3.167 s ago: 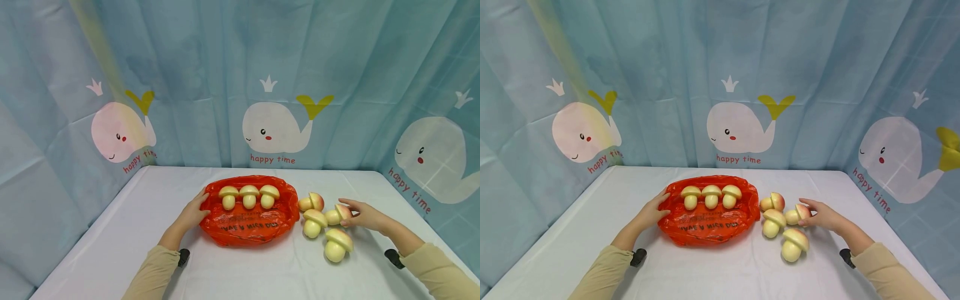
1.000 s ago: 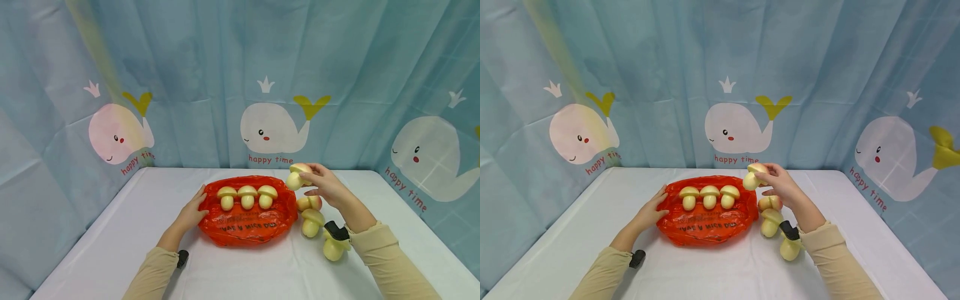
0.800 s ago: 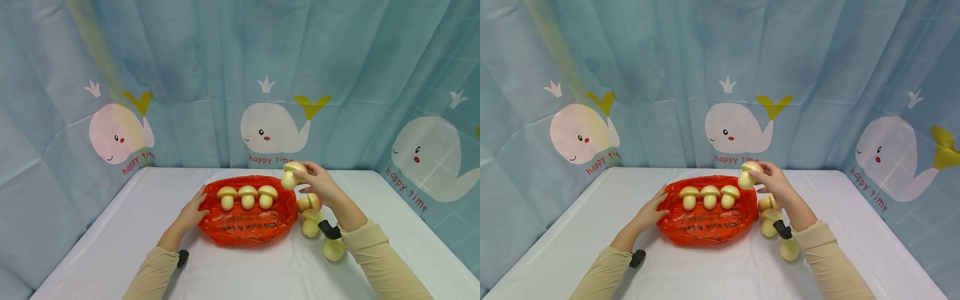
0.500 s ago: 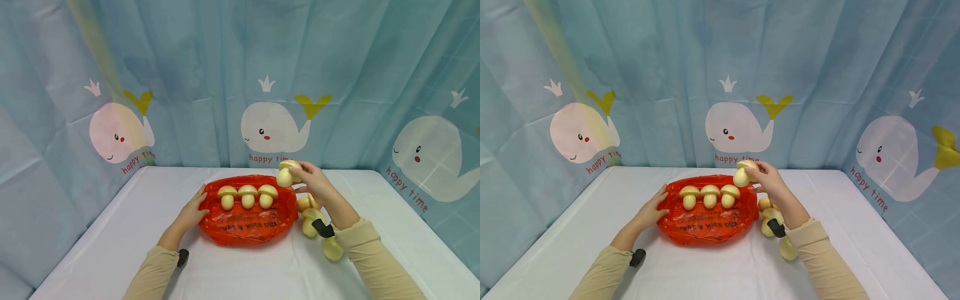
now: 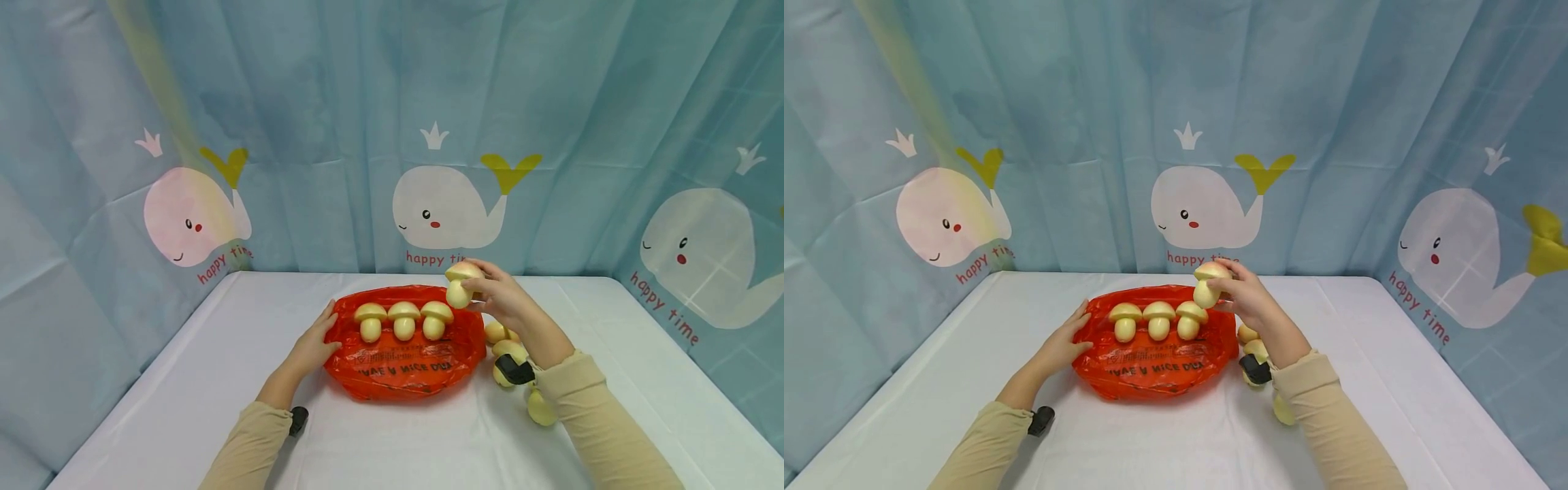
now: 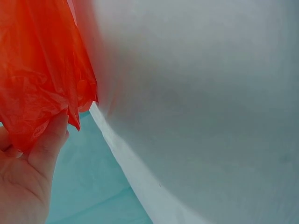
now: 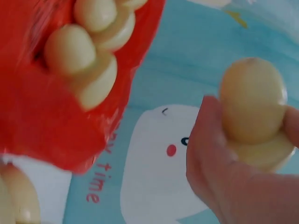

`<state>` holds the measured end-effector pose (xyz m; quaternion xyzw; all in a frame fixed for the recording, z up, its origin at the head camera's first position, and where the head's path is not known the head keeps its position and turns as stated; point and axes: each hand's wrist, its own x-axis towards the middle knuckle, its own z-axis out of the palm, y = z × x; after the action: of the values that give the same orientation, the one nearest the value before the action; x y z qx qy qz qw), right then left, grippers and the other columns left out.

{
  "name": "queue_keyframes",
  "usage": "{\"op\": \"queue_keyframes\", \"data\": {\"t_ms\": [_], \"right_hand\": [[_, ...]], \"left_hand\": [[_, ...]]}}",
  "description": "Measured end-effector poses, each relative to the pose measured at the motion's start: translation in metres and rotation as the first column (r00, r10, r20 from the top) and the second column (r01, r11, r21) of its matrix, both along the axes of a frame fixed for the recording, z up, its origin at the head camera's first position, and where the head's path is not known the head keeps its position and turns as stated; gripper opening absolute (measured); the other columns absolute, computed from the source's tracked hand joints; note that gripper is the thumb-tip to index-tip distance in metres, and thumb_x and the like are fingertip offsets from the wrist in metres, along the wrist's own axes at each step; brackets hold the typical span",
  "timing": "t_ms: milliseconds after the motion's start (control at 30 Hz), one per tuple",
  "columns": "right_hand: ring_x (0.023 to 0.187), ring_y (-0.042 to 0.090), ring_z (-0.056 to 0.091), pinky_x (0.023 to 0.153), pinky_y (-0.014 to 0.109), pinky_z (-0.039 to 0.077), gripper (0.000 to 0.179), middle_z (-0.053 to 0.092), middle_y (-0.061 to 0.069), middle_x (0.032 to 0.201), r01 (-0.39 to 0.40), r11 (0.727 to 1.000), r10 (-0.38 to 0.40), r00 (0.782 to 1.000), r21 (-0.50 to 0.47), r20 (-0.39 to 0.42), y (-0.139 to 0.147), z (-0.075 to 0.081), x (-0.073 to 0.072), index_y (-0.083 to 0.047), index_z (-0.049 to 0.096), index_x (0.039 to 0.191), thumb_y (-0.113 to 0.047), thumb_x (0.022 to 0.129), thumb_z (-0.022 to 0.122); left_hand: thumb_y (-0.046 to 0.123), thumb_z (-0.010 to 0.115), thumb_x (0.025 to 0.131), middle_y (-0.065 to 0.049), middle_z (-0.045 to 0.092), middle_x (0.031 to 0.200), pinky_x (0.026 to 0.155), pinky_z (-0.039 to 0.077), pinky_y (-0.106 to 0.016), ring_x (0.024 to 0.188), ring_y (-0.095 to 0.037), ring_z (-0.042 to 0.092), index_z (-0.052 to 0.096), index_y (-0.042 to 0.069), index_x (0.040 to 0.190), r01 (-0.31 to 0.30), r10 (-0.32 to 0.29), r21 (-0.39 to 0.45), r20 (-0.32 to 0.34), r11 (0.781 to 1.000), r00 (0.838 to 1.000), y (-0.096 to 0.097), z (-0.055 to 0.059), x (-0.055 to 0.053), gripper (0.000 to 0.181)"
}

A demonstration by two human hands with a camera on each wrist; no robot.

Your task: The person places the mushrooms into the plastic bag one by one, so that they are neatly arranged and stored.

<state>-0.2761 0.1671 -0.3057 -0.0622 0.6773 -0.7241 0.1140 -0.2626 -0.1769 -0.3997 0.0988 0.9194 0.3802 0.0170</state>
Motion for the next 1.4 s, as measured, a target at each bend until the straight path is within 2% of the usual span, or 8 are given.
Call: {"op": "queue_keyframes", "data": {"t_ms": [100,300,500,600,733,867,1233,1400], "right_hand": [[0.096,0.021,0.055,0.079,0.030,0.055,0.067,0.033,0.021,0.141,-0.016,0.998,0.021,0.996,-0.059,0.086,-0.005,0.001,-0.004,-0.002,0.014,0.154,-0.001,0.097,0.049],[0.105,0.026,0.049,0.085,0.032,0.054,0.061,0.039,0.020,0.136,-0.061,0.998,0.066,0.981,-0.033,0.182,-0.016,0.001,-0.012,0.006,0.022,0.149,-0.001,0.096,0.049],[0.114,0.032,0.044,0.100,0.046,0.045,0.060,0.036,0.019,0.138,-0.100,0.994,0.105,0.961,-0.033,0.257,-0.029,-0.002,-0.016,0.001,0.024,0.150,-0.001,0.095,0.050],[0.114,0.032,0.045,0.099,0.045,0.046,0.060,0.036,0.020,0.139,-0.140,0.990,0.141,0.950,-0.023,0.278,-0.035,-0.004,-0.018,-0.001,0.025,0.151,-0.001,0.095,0.050],[0.100,0.026,0.051,0.081,0.034,0.054,0.058,0.045,0.018,0.129,-0.171,0.985,0.160,0.940,0.011,0.301,-0.044,-0.008,-0.021,-0.005,0.031,0.149,-0.003,0.096,0.053],[0.087,0.022,0.053,0.069,0.028,0.051,0.053,0.050,0.013,0.117,-0.193,0.979,0.163,0.930,0.060,0.330,-0.055,-0.012,-0.023,-0.005,0.036,0.145,-0.007,0.096,0.055],[0.094,0.025,0.058,0.096,0.042,0.049,0.055,0.051,0.021,0.123,-0.263,0.954,0.196,0.911,0.145,0.362,-0.094,-0.018,-0.028,0.004,0.031,0.143,-0.002,0.095,0.057],[0.093,0.027,0.061,0.092,0.043,0.052,0.068,0.050,0.021,0.126,-0.274,0.927,0.175,0.920,0.256,0.350,-0.112,-0.030,-0.025,0.005,0.030,0.145,0.001,0.088,0.067]], "left_hand": [[-0.003,0.060,0.091,-0.014,0.008,0.162,0.112,0.022,-0.055,0.146,-0.037,0.013,0.029,-0.011,0.146,-0.002,0.002,-0.003,0.000,1.000,1.000,0.000,0.000,0.000,0.064],[-0.002,0.060,0.091,-0.014,0.008,0.162,0.113,0.021,-0.054,0.146,-0.036,0.012,0.030,-0.011,0.146,-0.002,0.002,-0.006,-0.005,1.000,1.000,0.000,0.000,0.000,0.064],[-0.003,0.061,0.090,-0.015,0.008,0.162,0.112,0.022,-0.055,0.146,-0.037,0.013,0.029,-0.011,0.146,0.001,-0.001,-0.005,-0.006,1.000,1.000,0.000,-0.001,0.001,0.065],[-0.003,0.060,0.090,-0.014,0.007,0.162,0.113,0.021,-0.054,0.146,-0.037,0.012,0.029,-0.011,0.146,0.004,-0.004,-0.002,-0.003,1.000,1.000,0.000,-0.001,0.002,0.065],[-0.004,0.060,0.090,-0.015,0.008,0.162,0.113,0.020,-0.054,0.146,-0.037,0.012,0.029,-0.012,0.146,0.011,-0.011,-0.008,-0.017,1.000,1.000,0.000,-0.001,0.002,0.065],[-0.005,0.060,0.089,-0.017,0.009,0.161,0.113,0.021,-0.055,0.145,-0.039,0.014,0.030,-0.014,0.144,0.021,-0.022,-0.014,-0.038,1.000,0.999,0.000,0.000,0.003,0.064],[-0.006,0.059,0.089,-0.018,0.009,0.161,0.113,0.021,-0.056,0.144,-0.040,0.014,0.029,-0.015,0.144,0.032,-0.032,-0.009,-0.047,0.999,0.998,-0.002,0.002,0.004,0.063],[-0.006,0.059,0.089,-0.018,0.010,0.161,0.113,0.020,-0.055,0.145,-0.039,0.014,0.029,-0.014,0.144,0.034,-0.034,-0.013,-0.043,0.999,0.999,-0.002,0.001,0.004,0.063]]}}
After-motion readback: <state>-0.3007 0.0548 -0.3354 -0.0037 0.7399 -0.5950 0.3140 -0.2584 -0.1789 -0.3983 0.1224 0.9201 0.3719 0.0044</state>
